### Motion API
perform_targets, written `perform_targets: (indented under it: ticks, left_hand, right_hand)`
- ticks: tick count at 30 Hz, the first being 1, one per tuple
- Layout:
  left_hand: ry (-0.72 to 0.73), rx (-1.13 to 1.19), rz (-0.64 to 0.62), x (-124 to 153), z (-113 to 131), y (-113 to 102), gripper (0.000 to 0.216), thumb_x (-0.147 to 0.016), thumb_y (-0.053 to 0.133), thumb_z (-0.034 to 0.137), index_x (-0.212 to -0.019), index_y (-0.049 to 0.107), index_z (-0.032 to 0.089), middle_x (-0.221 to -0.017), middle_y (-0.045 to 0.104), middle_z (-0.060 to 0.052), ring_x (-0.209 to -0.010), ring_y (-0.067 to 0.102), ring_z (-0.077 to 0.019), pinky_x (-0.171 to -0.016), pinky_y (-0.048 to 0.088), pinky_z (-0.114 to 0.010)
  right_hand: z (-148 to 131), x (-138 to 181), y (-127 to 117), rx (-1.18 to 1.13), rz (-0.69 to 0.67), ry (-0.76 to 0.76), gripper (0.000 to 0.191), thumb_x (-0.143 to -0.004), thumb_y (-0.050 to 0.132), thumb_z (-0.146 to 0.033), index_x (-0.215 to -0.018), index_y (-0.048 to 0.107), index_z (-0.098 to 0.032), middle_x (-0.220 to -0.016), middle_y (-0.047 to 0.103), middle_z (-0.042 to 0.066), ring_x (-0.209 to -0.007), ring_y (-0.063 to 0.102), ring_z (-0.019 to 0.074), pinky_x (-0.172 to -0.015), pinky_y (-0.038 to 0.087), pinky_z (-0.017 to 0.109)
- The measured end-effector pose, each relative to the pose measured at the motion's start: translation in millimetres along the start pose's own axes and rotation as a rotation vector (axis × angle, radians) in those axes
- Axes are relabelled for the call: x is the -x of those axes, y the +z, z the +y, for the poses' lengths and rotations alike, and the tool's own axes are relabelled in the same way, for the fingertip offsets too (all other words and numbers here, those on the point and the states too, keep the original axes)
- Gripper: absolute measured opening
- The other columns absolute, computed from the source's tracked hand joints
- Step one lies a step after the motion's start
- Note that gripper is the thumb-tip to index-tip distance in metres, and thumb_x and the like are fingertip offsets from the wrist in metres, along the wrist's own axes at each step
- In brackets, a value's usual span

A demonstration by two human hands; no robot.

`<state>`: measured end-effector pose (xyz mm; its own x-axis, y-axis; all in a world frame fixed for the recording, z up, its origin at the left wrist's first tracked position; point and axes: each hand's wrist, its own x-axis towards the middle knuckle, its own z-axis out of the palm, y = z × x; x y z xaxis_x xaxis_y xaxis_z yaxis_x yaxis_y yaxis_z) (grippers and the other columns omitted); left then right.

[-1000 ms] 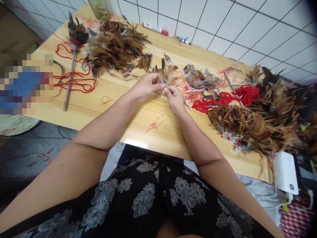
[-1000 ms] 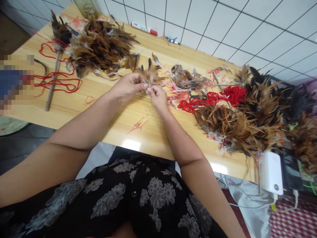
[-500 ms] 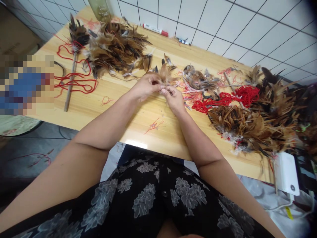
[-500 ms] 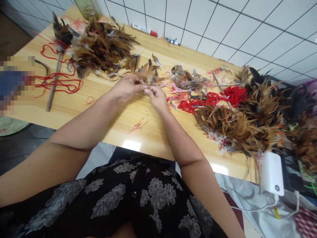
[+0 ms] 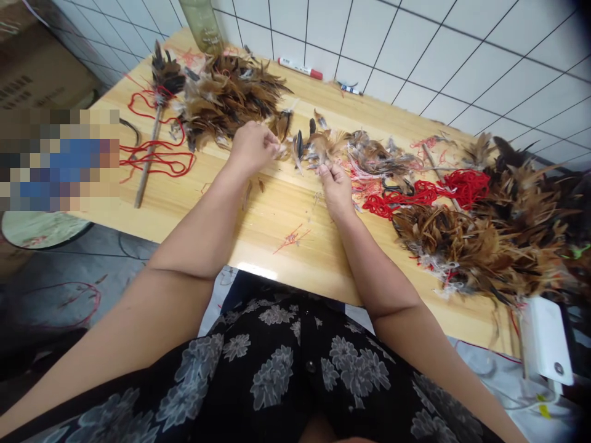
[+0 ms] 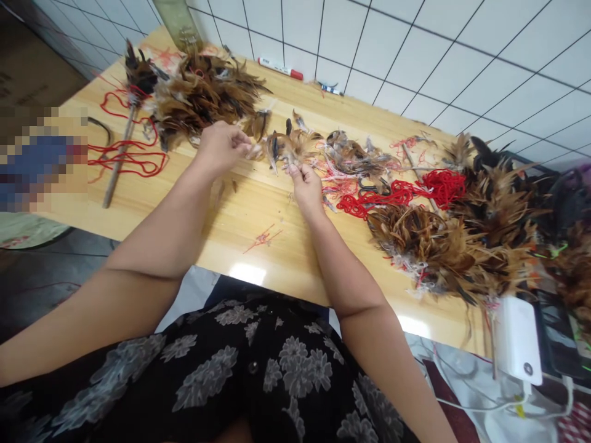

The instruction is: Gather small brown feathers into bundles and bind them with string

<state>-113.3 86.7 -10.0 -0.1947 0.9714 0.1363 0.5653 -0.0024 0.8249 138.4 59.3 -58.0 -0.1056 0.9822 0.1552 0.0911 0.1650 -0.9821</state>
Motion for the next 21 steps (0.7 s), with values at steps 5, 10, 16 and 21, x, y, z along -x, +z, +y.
perform_targets:
  ticks: [5, 10, 16, 21]
  left_hand:
    - [0.048, -0.100, -0.043, 1.4, -14.9, 20.2, 0.029, -0.073, 0.087, 0.004, -0.077, 0.066, 0.024, -0.100, 0.072, -0.010, -0.137, 0.069, -0.0430, -0.135, 0.047, -0.054]
    - [0.024, -0.169, -0.030, 2.5, -16.7, 24.0, 0.028, -0.073, 0.083, 0.003, -0.077, 0.063, 0.022, -0.105, 0.074, -0.013, -0.148, 0.067, -0.0466, -0.142, 0.041, -0.056]
    - [0.010, -0.119, 0.019, -3.5, -20.4, 11.2, 0.030, -0.076, 0.082, 0.005, -0.075, 0.060, 0.024, -0.092, 0.072, -0.009, -0.138, 0.073, -0.0439, -0.138, 0.046, -0.055]
    - [0.053, 0.058, 0.129, -5.6, -24.0, 8.9, 0.030, -0.084, 0.088, 0.011, -0.077, 0.062, 0.025, -0.079, 0.065, -0.003, -0.117, 0.077, -0.0357, -0.129, 0.055, -0.051]
  right_hand:
    - [-0.1, 1.2, -1.2, 0.020, 0.022, 0.038, 0.061, -0.102, 0.069, -0.087, -0.090, 0.059, -0.028, -0.078, 0.051, -0.004, -0.084, 0.054, 0.0182, -0.086, 0.050, 0.034]
    - [-1.3, 2.3, 0.1, 0.050, 0.029, 0.048, 0.061, -0.101, 0.071, -0.085, -0.089, 0.061, -0.027, -0.076, 0.050, -0.005, -0.078, 0.046, 0.0161, -0.077, 0.041, 0.032]
    - [-2.0, 4.2, 0.5, 0.066, 0.039, 0.047, 0.064, -0.099, 0.074, -0.088, -0.086, 0.063, -0.026, -0.076, 0.054, -0.004, -0.079, 0.045, 0.0161, -0.076, 0.039, 0.032]
    - [2.4, 3.7, -2.5, 0.082, 0.017, 0.028, 0.067, -0.099, 0.072, -0.093, -0.087, 0.064, -0.027, -0.076, 0.051, -0.004, -0.078, 0.045, 0.0169, -0.075, 0.040, 0.033]
